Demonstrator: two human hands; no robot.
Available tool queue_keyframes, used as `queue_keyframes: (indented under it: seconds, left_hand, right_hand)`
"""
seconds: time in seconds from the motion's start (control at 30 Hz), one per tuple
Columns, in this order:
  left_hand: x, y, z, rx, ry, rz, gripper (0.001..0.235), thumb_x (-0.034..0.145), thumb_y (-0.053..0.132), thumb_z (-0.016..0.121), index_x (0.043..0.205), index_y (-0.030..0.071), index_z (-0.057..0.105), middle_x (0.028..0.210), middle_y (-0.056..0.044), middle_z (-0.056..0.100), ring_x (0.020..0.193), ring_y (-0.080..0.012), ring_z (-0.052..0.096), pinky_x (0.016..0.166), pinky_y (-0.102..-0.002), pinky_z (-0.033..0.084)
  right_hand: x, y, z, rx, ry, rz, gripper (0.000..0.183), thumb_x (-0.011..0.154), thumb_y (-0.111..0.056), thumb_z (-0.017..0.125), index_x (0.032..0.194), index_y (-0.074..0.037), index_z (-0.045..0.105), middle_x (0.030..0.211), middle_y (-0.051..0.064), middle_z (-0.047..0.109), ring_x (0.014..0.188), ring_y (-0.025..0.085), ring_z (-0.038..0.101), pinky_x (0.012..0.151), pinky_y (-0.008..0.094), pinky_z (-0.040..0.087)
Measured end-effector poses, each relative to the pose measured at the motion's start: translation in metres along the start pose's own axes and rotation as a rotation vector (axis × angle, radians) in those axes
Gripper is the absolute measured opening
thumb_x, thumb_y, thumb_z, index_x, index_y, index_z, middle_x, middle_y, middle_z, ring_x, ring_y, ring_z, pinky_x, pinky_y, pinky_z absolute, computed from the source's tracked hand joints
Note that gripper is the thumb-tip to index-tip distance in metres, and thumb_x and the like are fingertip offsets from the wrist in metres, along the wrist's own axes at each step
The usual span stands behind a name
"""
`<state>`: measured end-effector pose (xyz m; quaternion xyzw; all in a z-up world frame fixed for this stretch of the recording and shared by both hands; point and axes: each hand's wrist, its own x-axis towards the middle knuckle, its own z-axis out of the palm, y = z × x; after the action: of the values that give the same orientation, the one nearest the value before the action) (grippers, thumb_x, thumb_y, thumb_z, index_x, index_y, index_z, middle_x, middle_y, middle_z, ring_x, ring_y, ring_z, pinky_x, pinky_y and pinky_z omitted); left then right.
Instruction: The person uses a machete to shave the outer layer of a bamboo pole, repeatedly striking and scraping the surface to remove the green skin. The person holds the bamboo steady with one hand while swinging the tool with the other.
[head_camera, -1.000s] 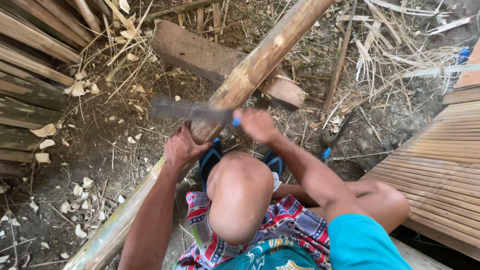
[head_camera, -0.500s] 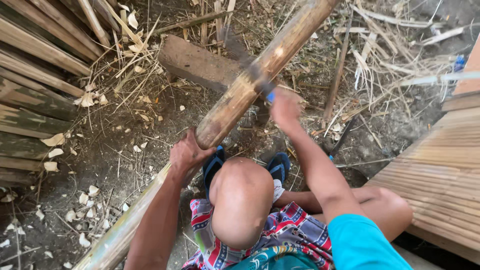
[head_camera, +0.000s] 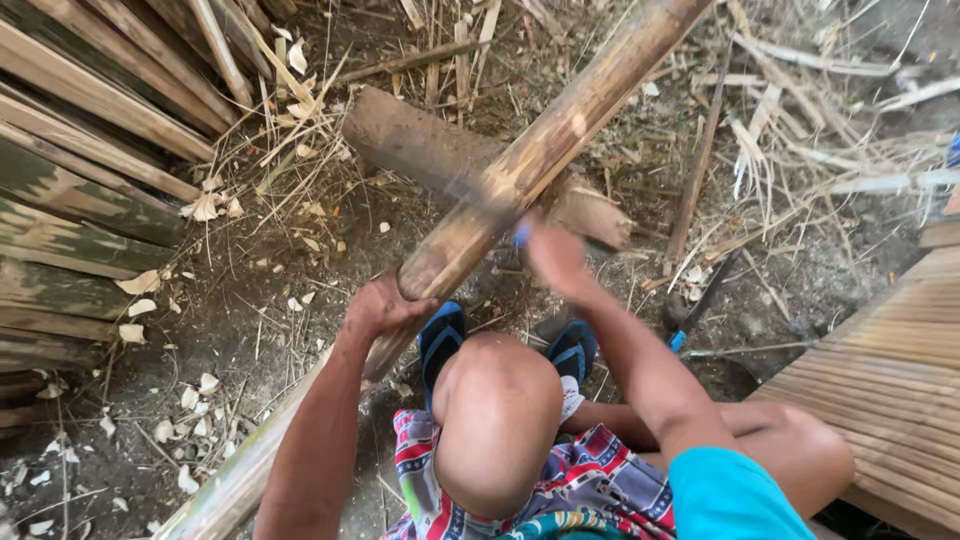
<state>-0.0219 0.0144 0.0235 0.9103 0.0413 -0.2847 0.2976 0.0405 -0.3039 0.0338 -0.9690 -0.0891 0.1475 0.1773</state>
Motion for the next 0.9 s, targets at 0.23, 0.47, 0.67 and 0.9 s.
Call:
queue_keyframes:
  seconds: [0.23,0.47,0.67,0.9]
  left_hand:
    - [-0.003,0.002,-0.005,0.013,-0.010,-0.020,0.118,0.059,0.074,0.078,0.148,0.003,0.043,0.124,-0.028,0.068,0.115,-0.0421,0.067,0.100,-0.047,0.053]
    - [0.010,-0.014,0.003,-0.037,-0.048,0.022,0.114,0.061,0.073,0.078,0.147,0.005,0.046,0.125,-0.027,0.068,0.117,-0.0411,0.066,0.102,-0.046,0.052]
    - [0.017,-0.015,0.000,-0.061,-0.100,-0.049,0.118,0.058,0.072,0.080,0.150,0.010,0.042,0.127,-0.023,0.068,0.118,-0.0376,0.067,0.103,-0.046,0.052]
    - [0.030,-0.035,0.009,-0.134,-0.126,-0.101,0.122,0.055,0.069,0.083,0.154,0.012,0.040,0.132,-0.021,0.066,0.120,-0.0382,0.065,0.106,-0.046,0.051]
  right_hand:
    - [0.012,-0.021,0.011,-0.169,0.020,0.061,0.034,0.093,-0.009,0.054,0.126,-0.002,0.046,0.089,0.021,0.069,0.077,0.040,0.071,0.066,0.056,0.056]
    - [0.011,-0.003,0.000,-0.073,0.147,-0.056,0.018,0.094,-0.010,0.050,0.109,-0.004,0.054,0.090,0.018,0.067,0.070,0.032,0.069,0.056,0.046,0.055]
    - [0.013,-0.021,0.005,-0.097,-0.008,0.146,0.021,0.106,-0.008,0.044,0.124,0.000,0.050,0.078,0.012,0.067,0.057,0.028,0.066,0.046,0.044,0.052]
    - [0.000,-0.003,0.024,0.028,0.266,0.036,0.030,0.094,-0.011,0.063,0.122,-0.008,0.051,0.080,0.019,0.070,0.072,0.042,0.068,0.065,0.057,0.053]
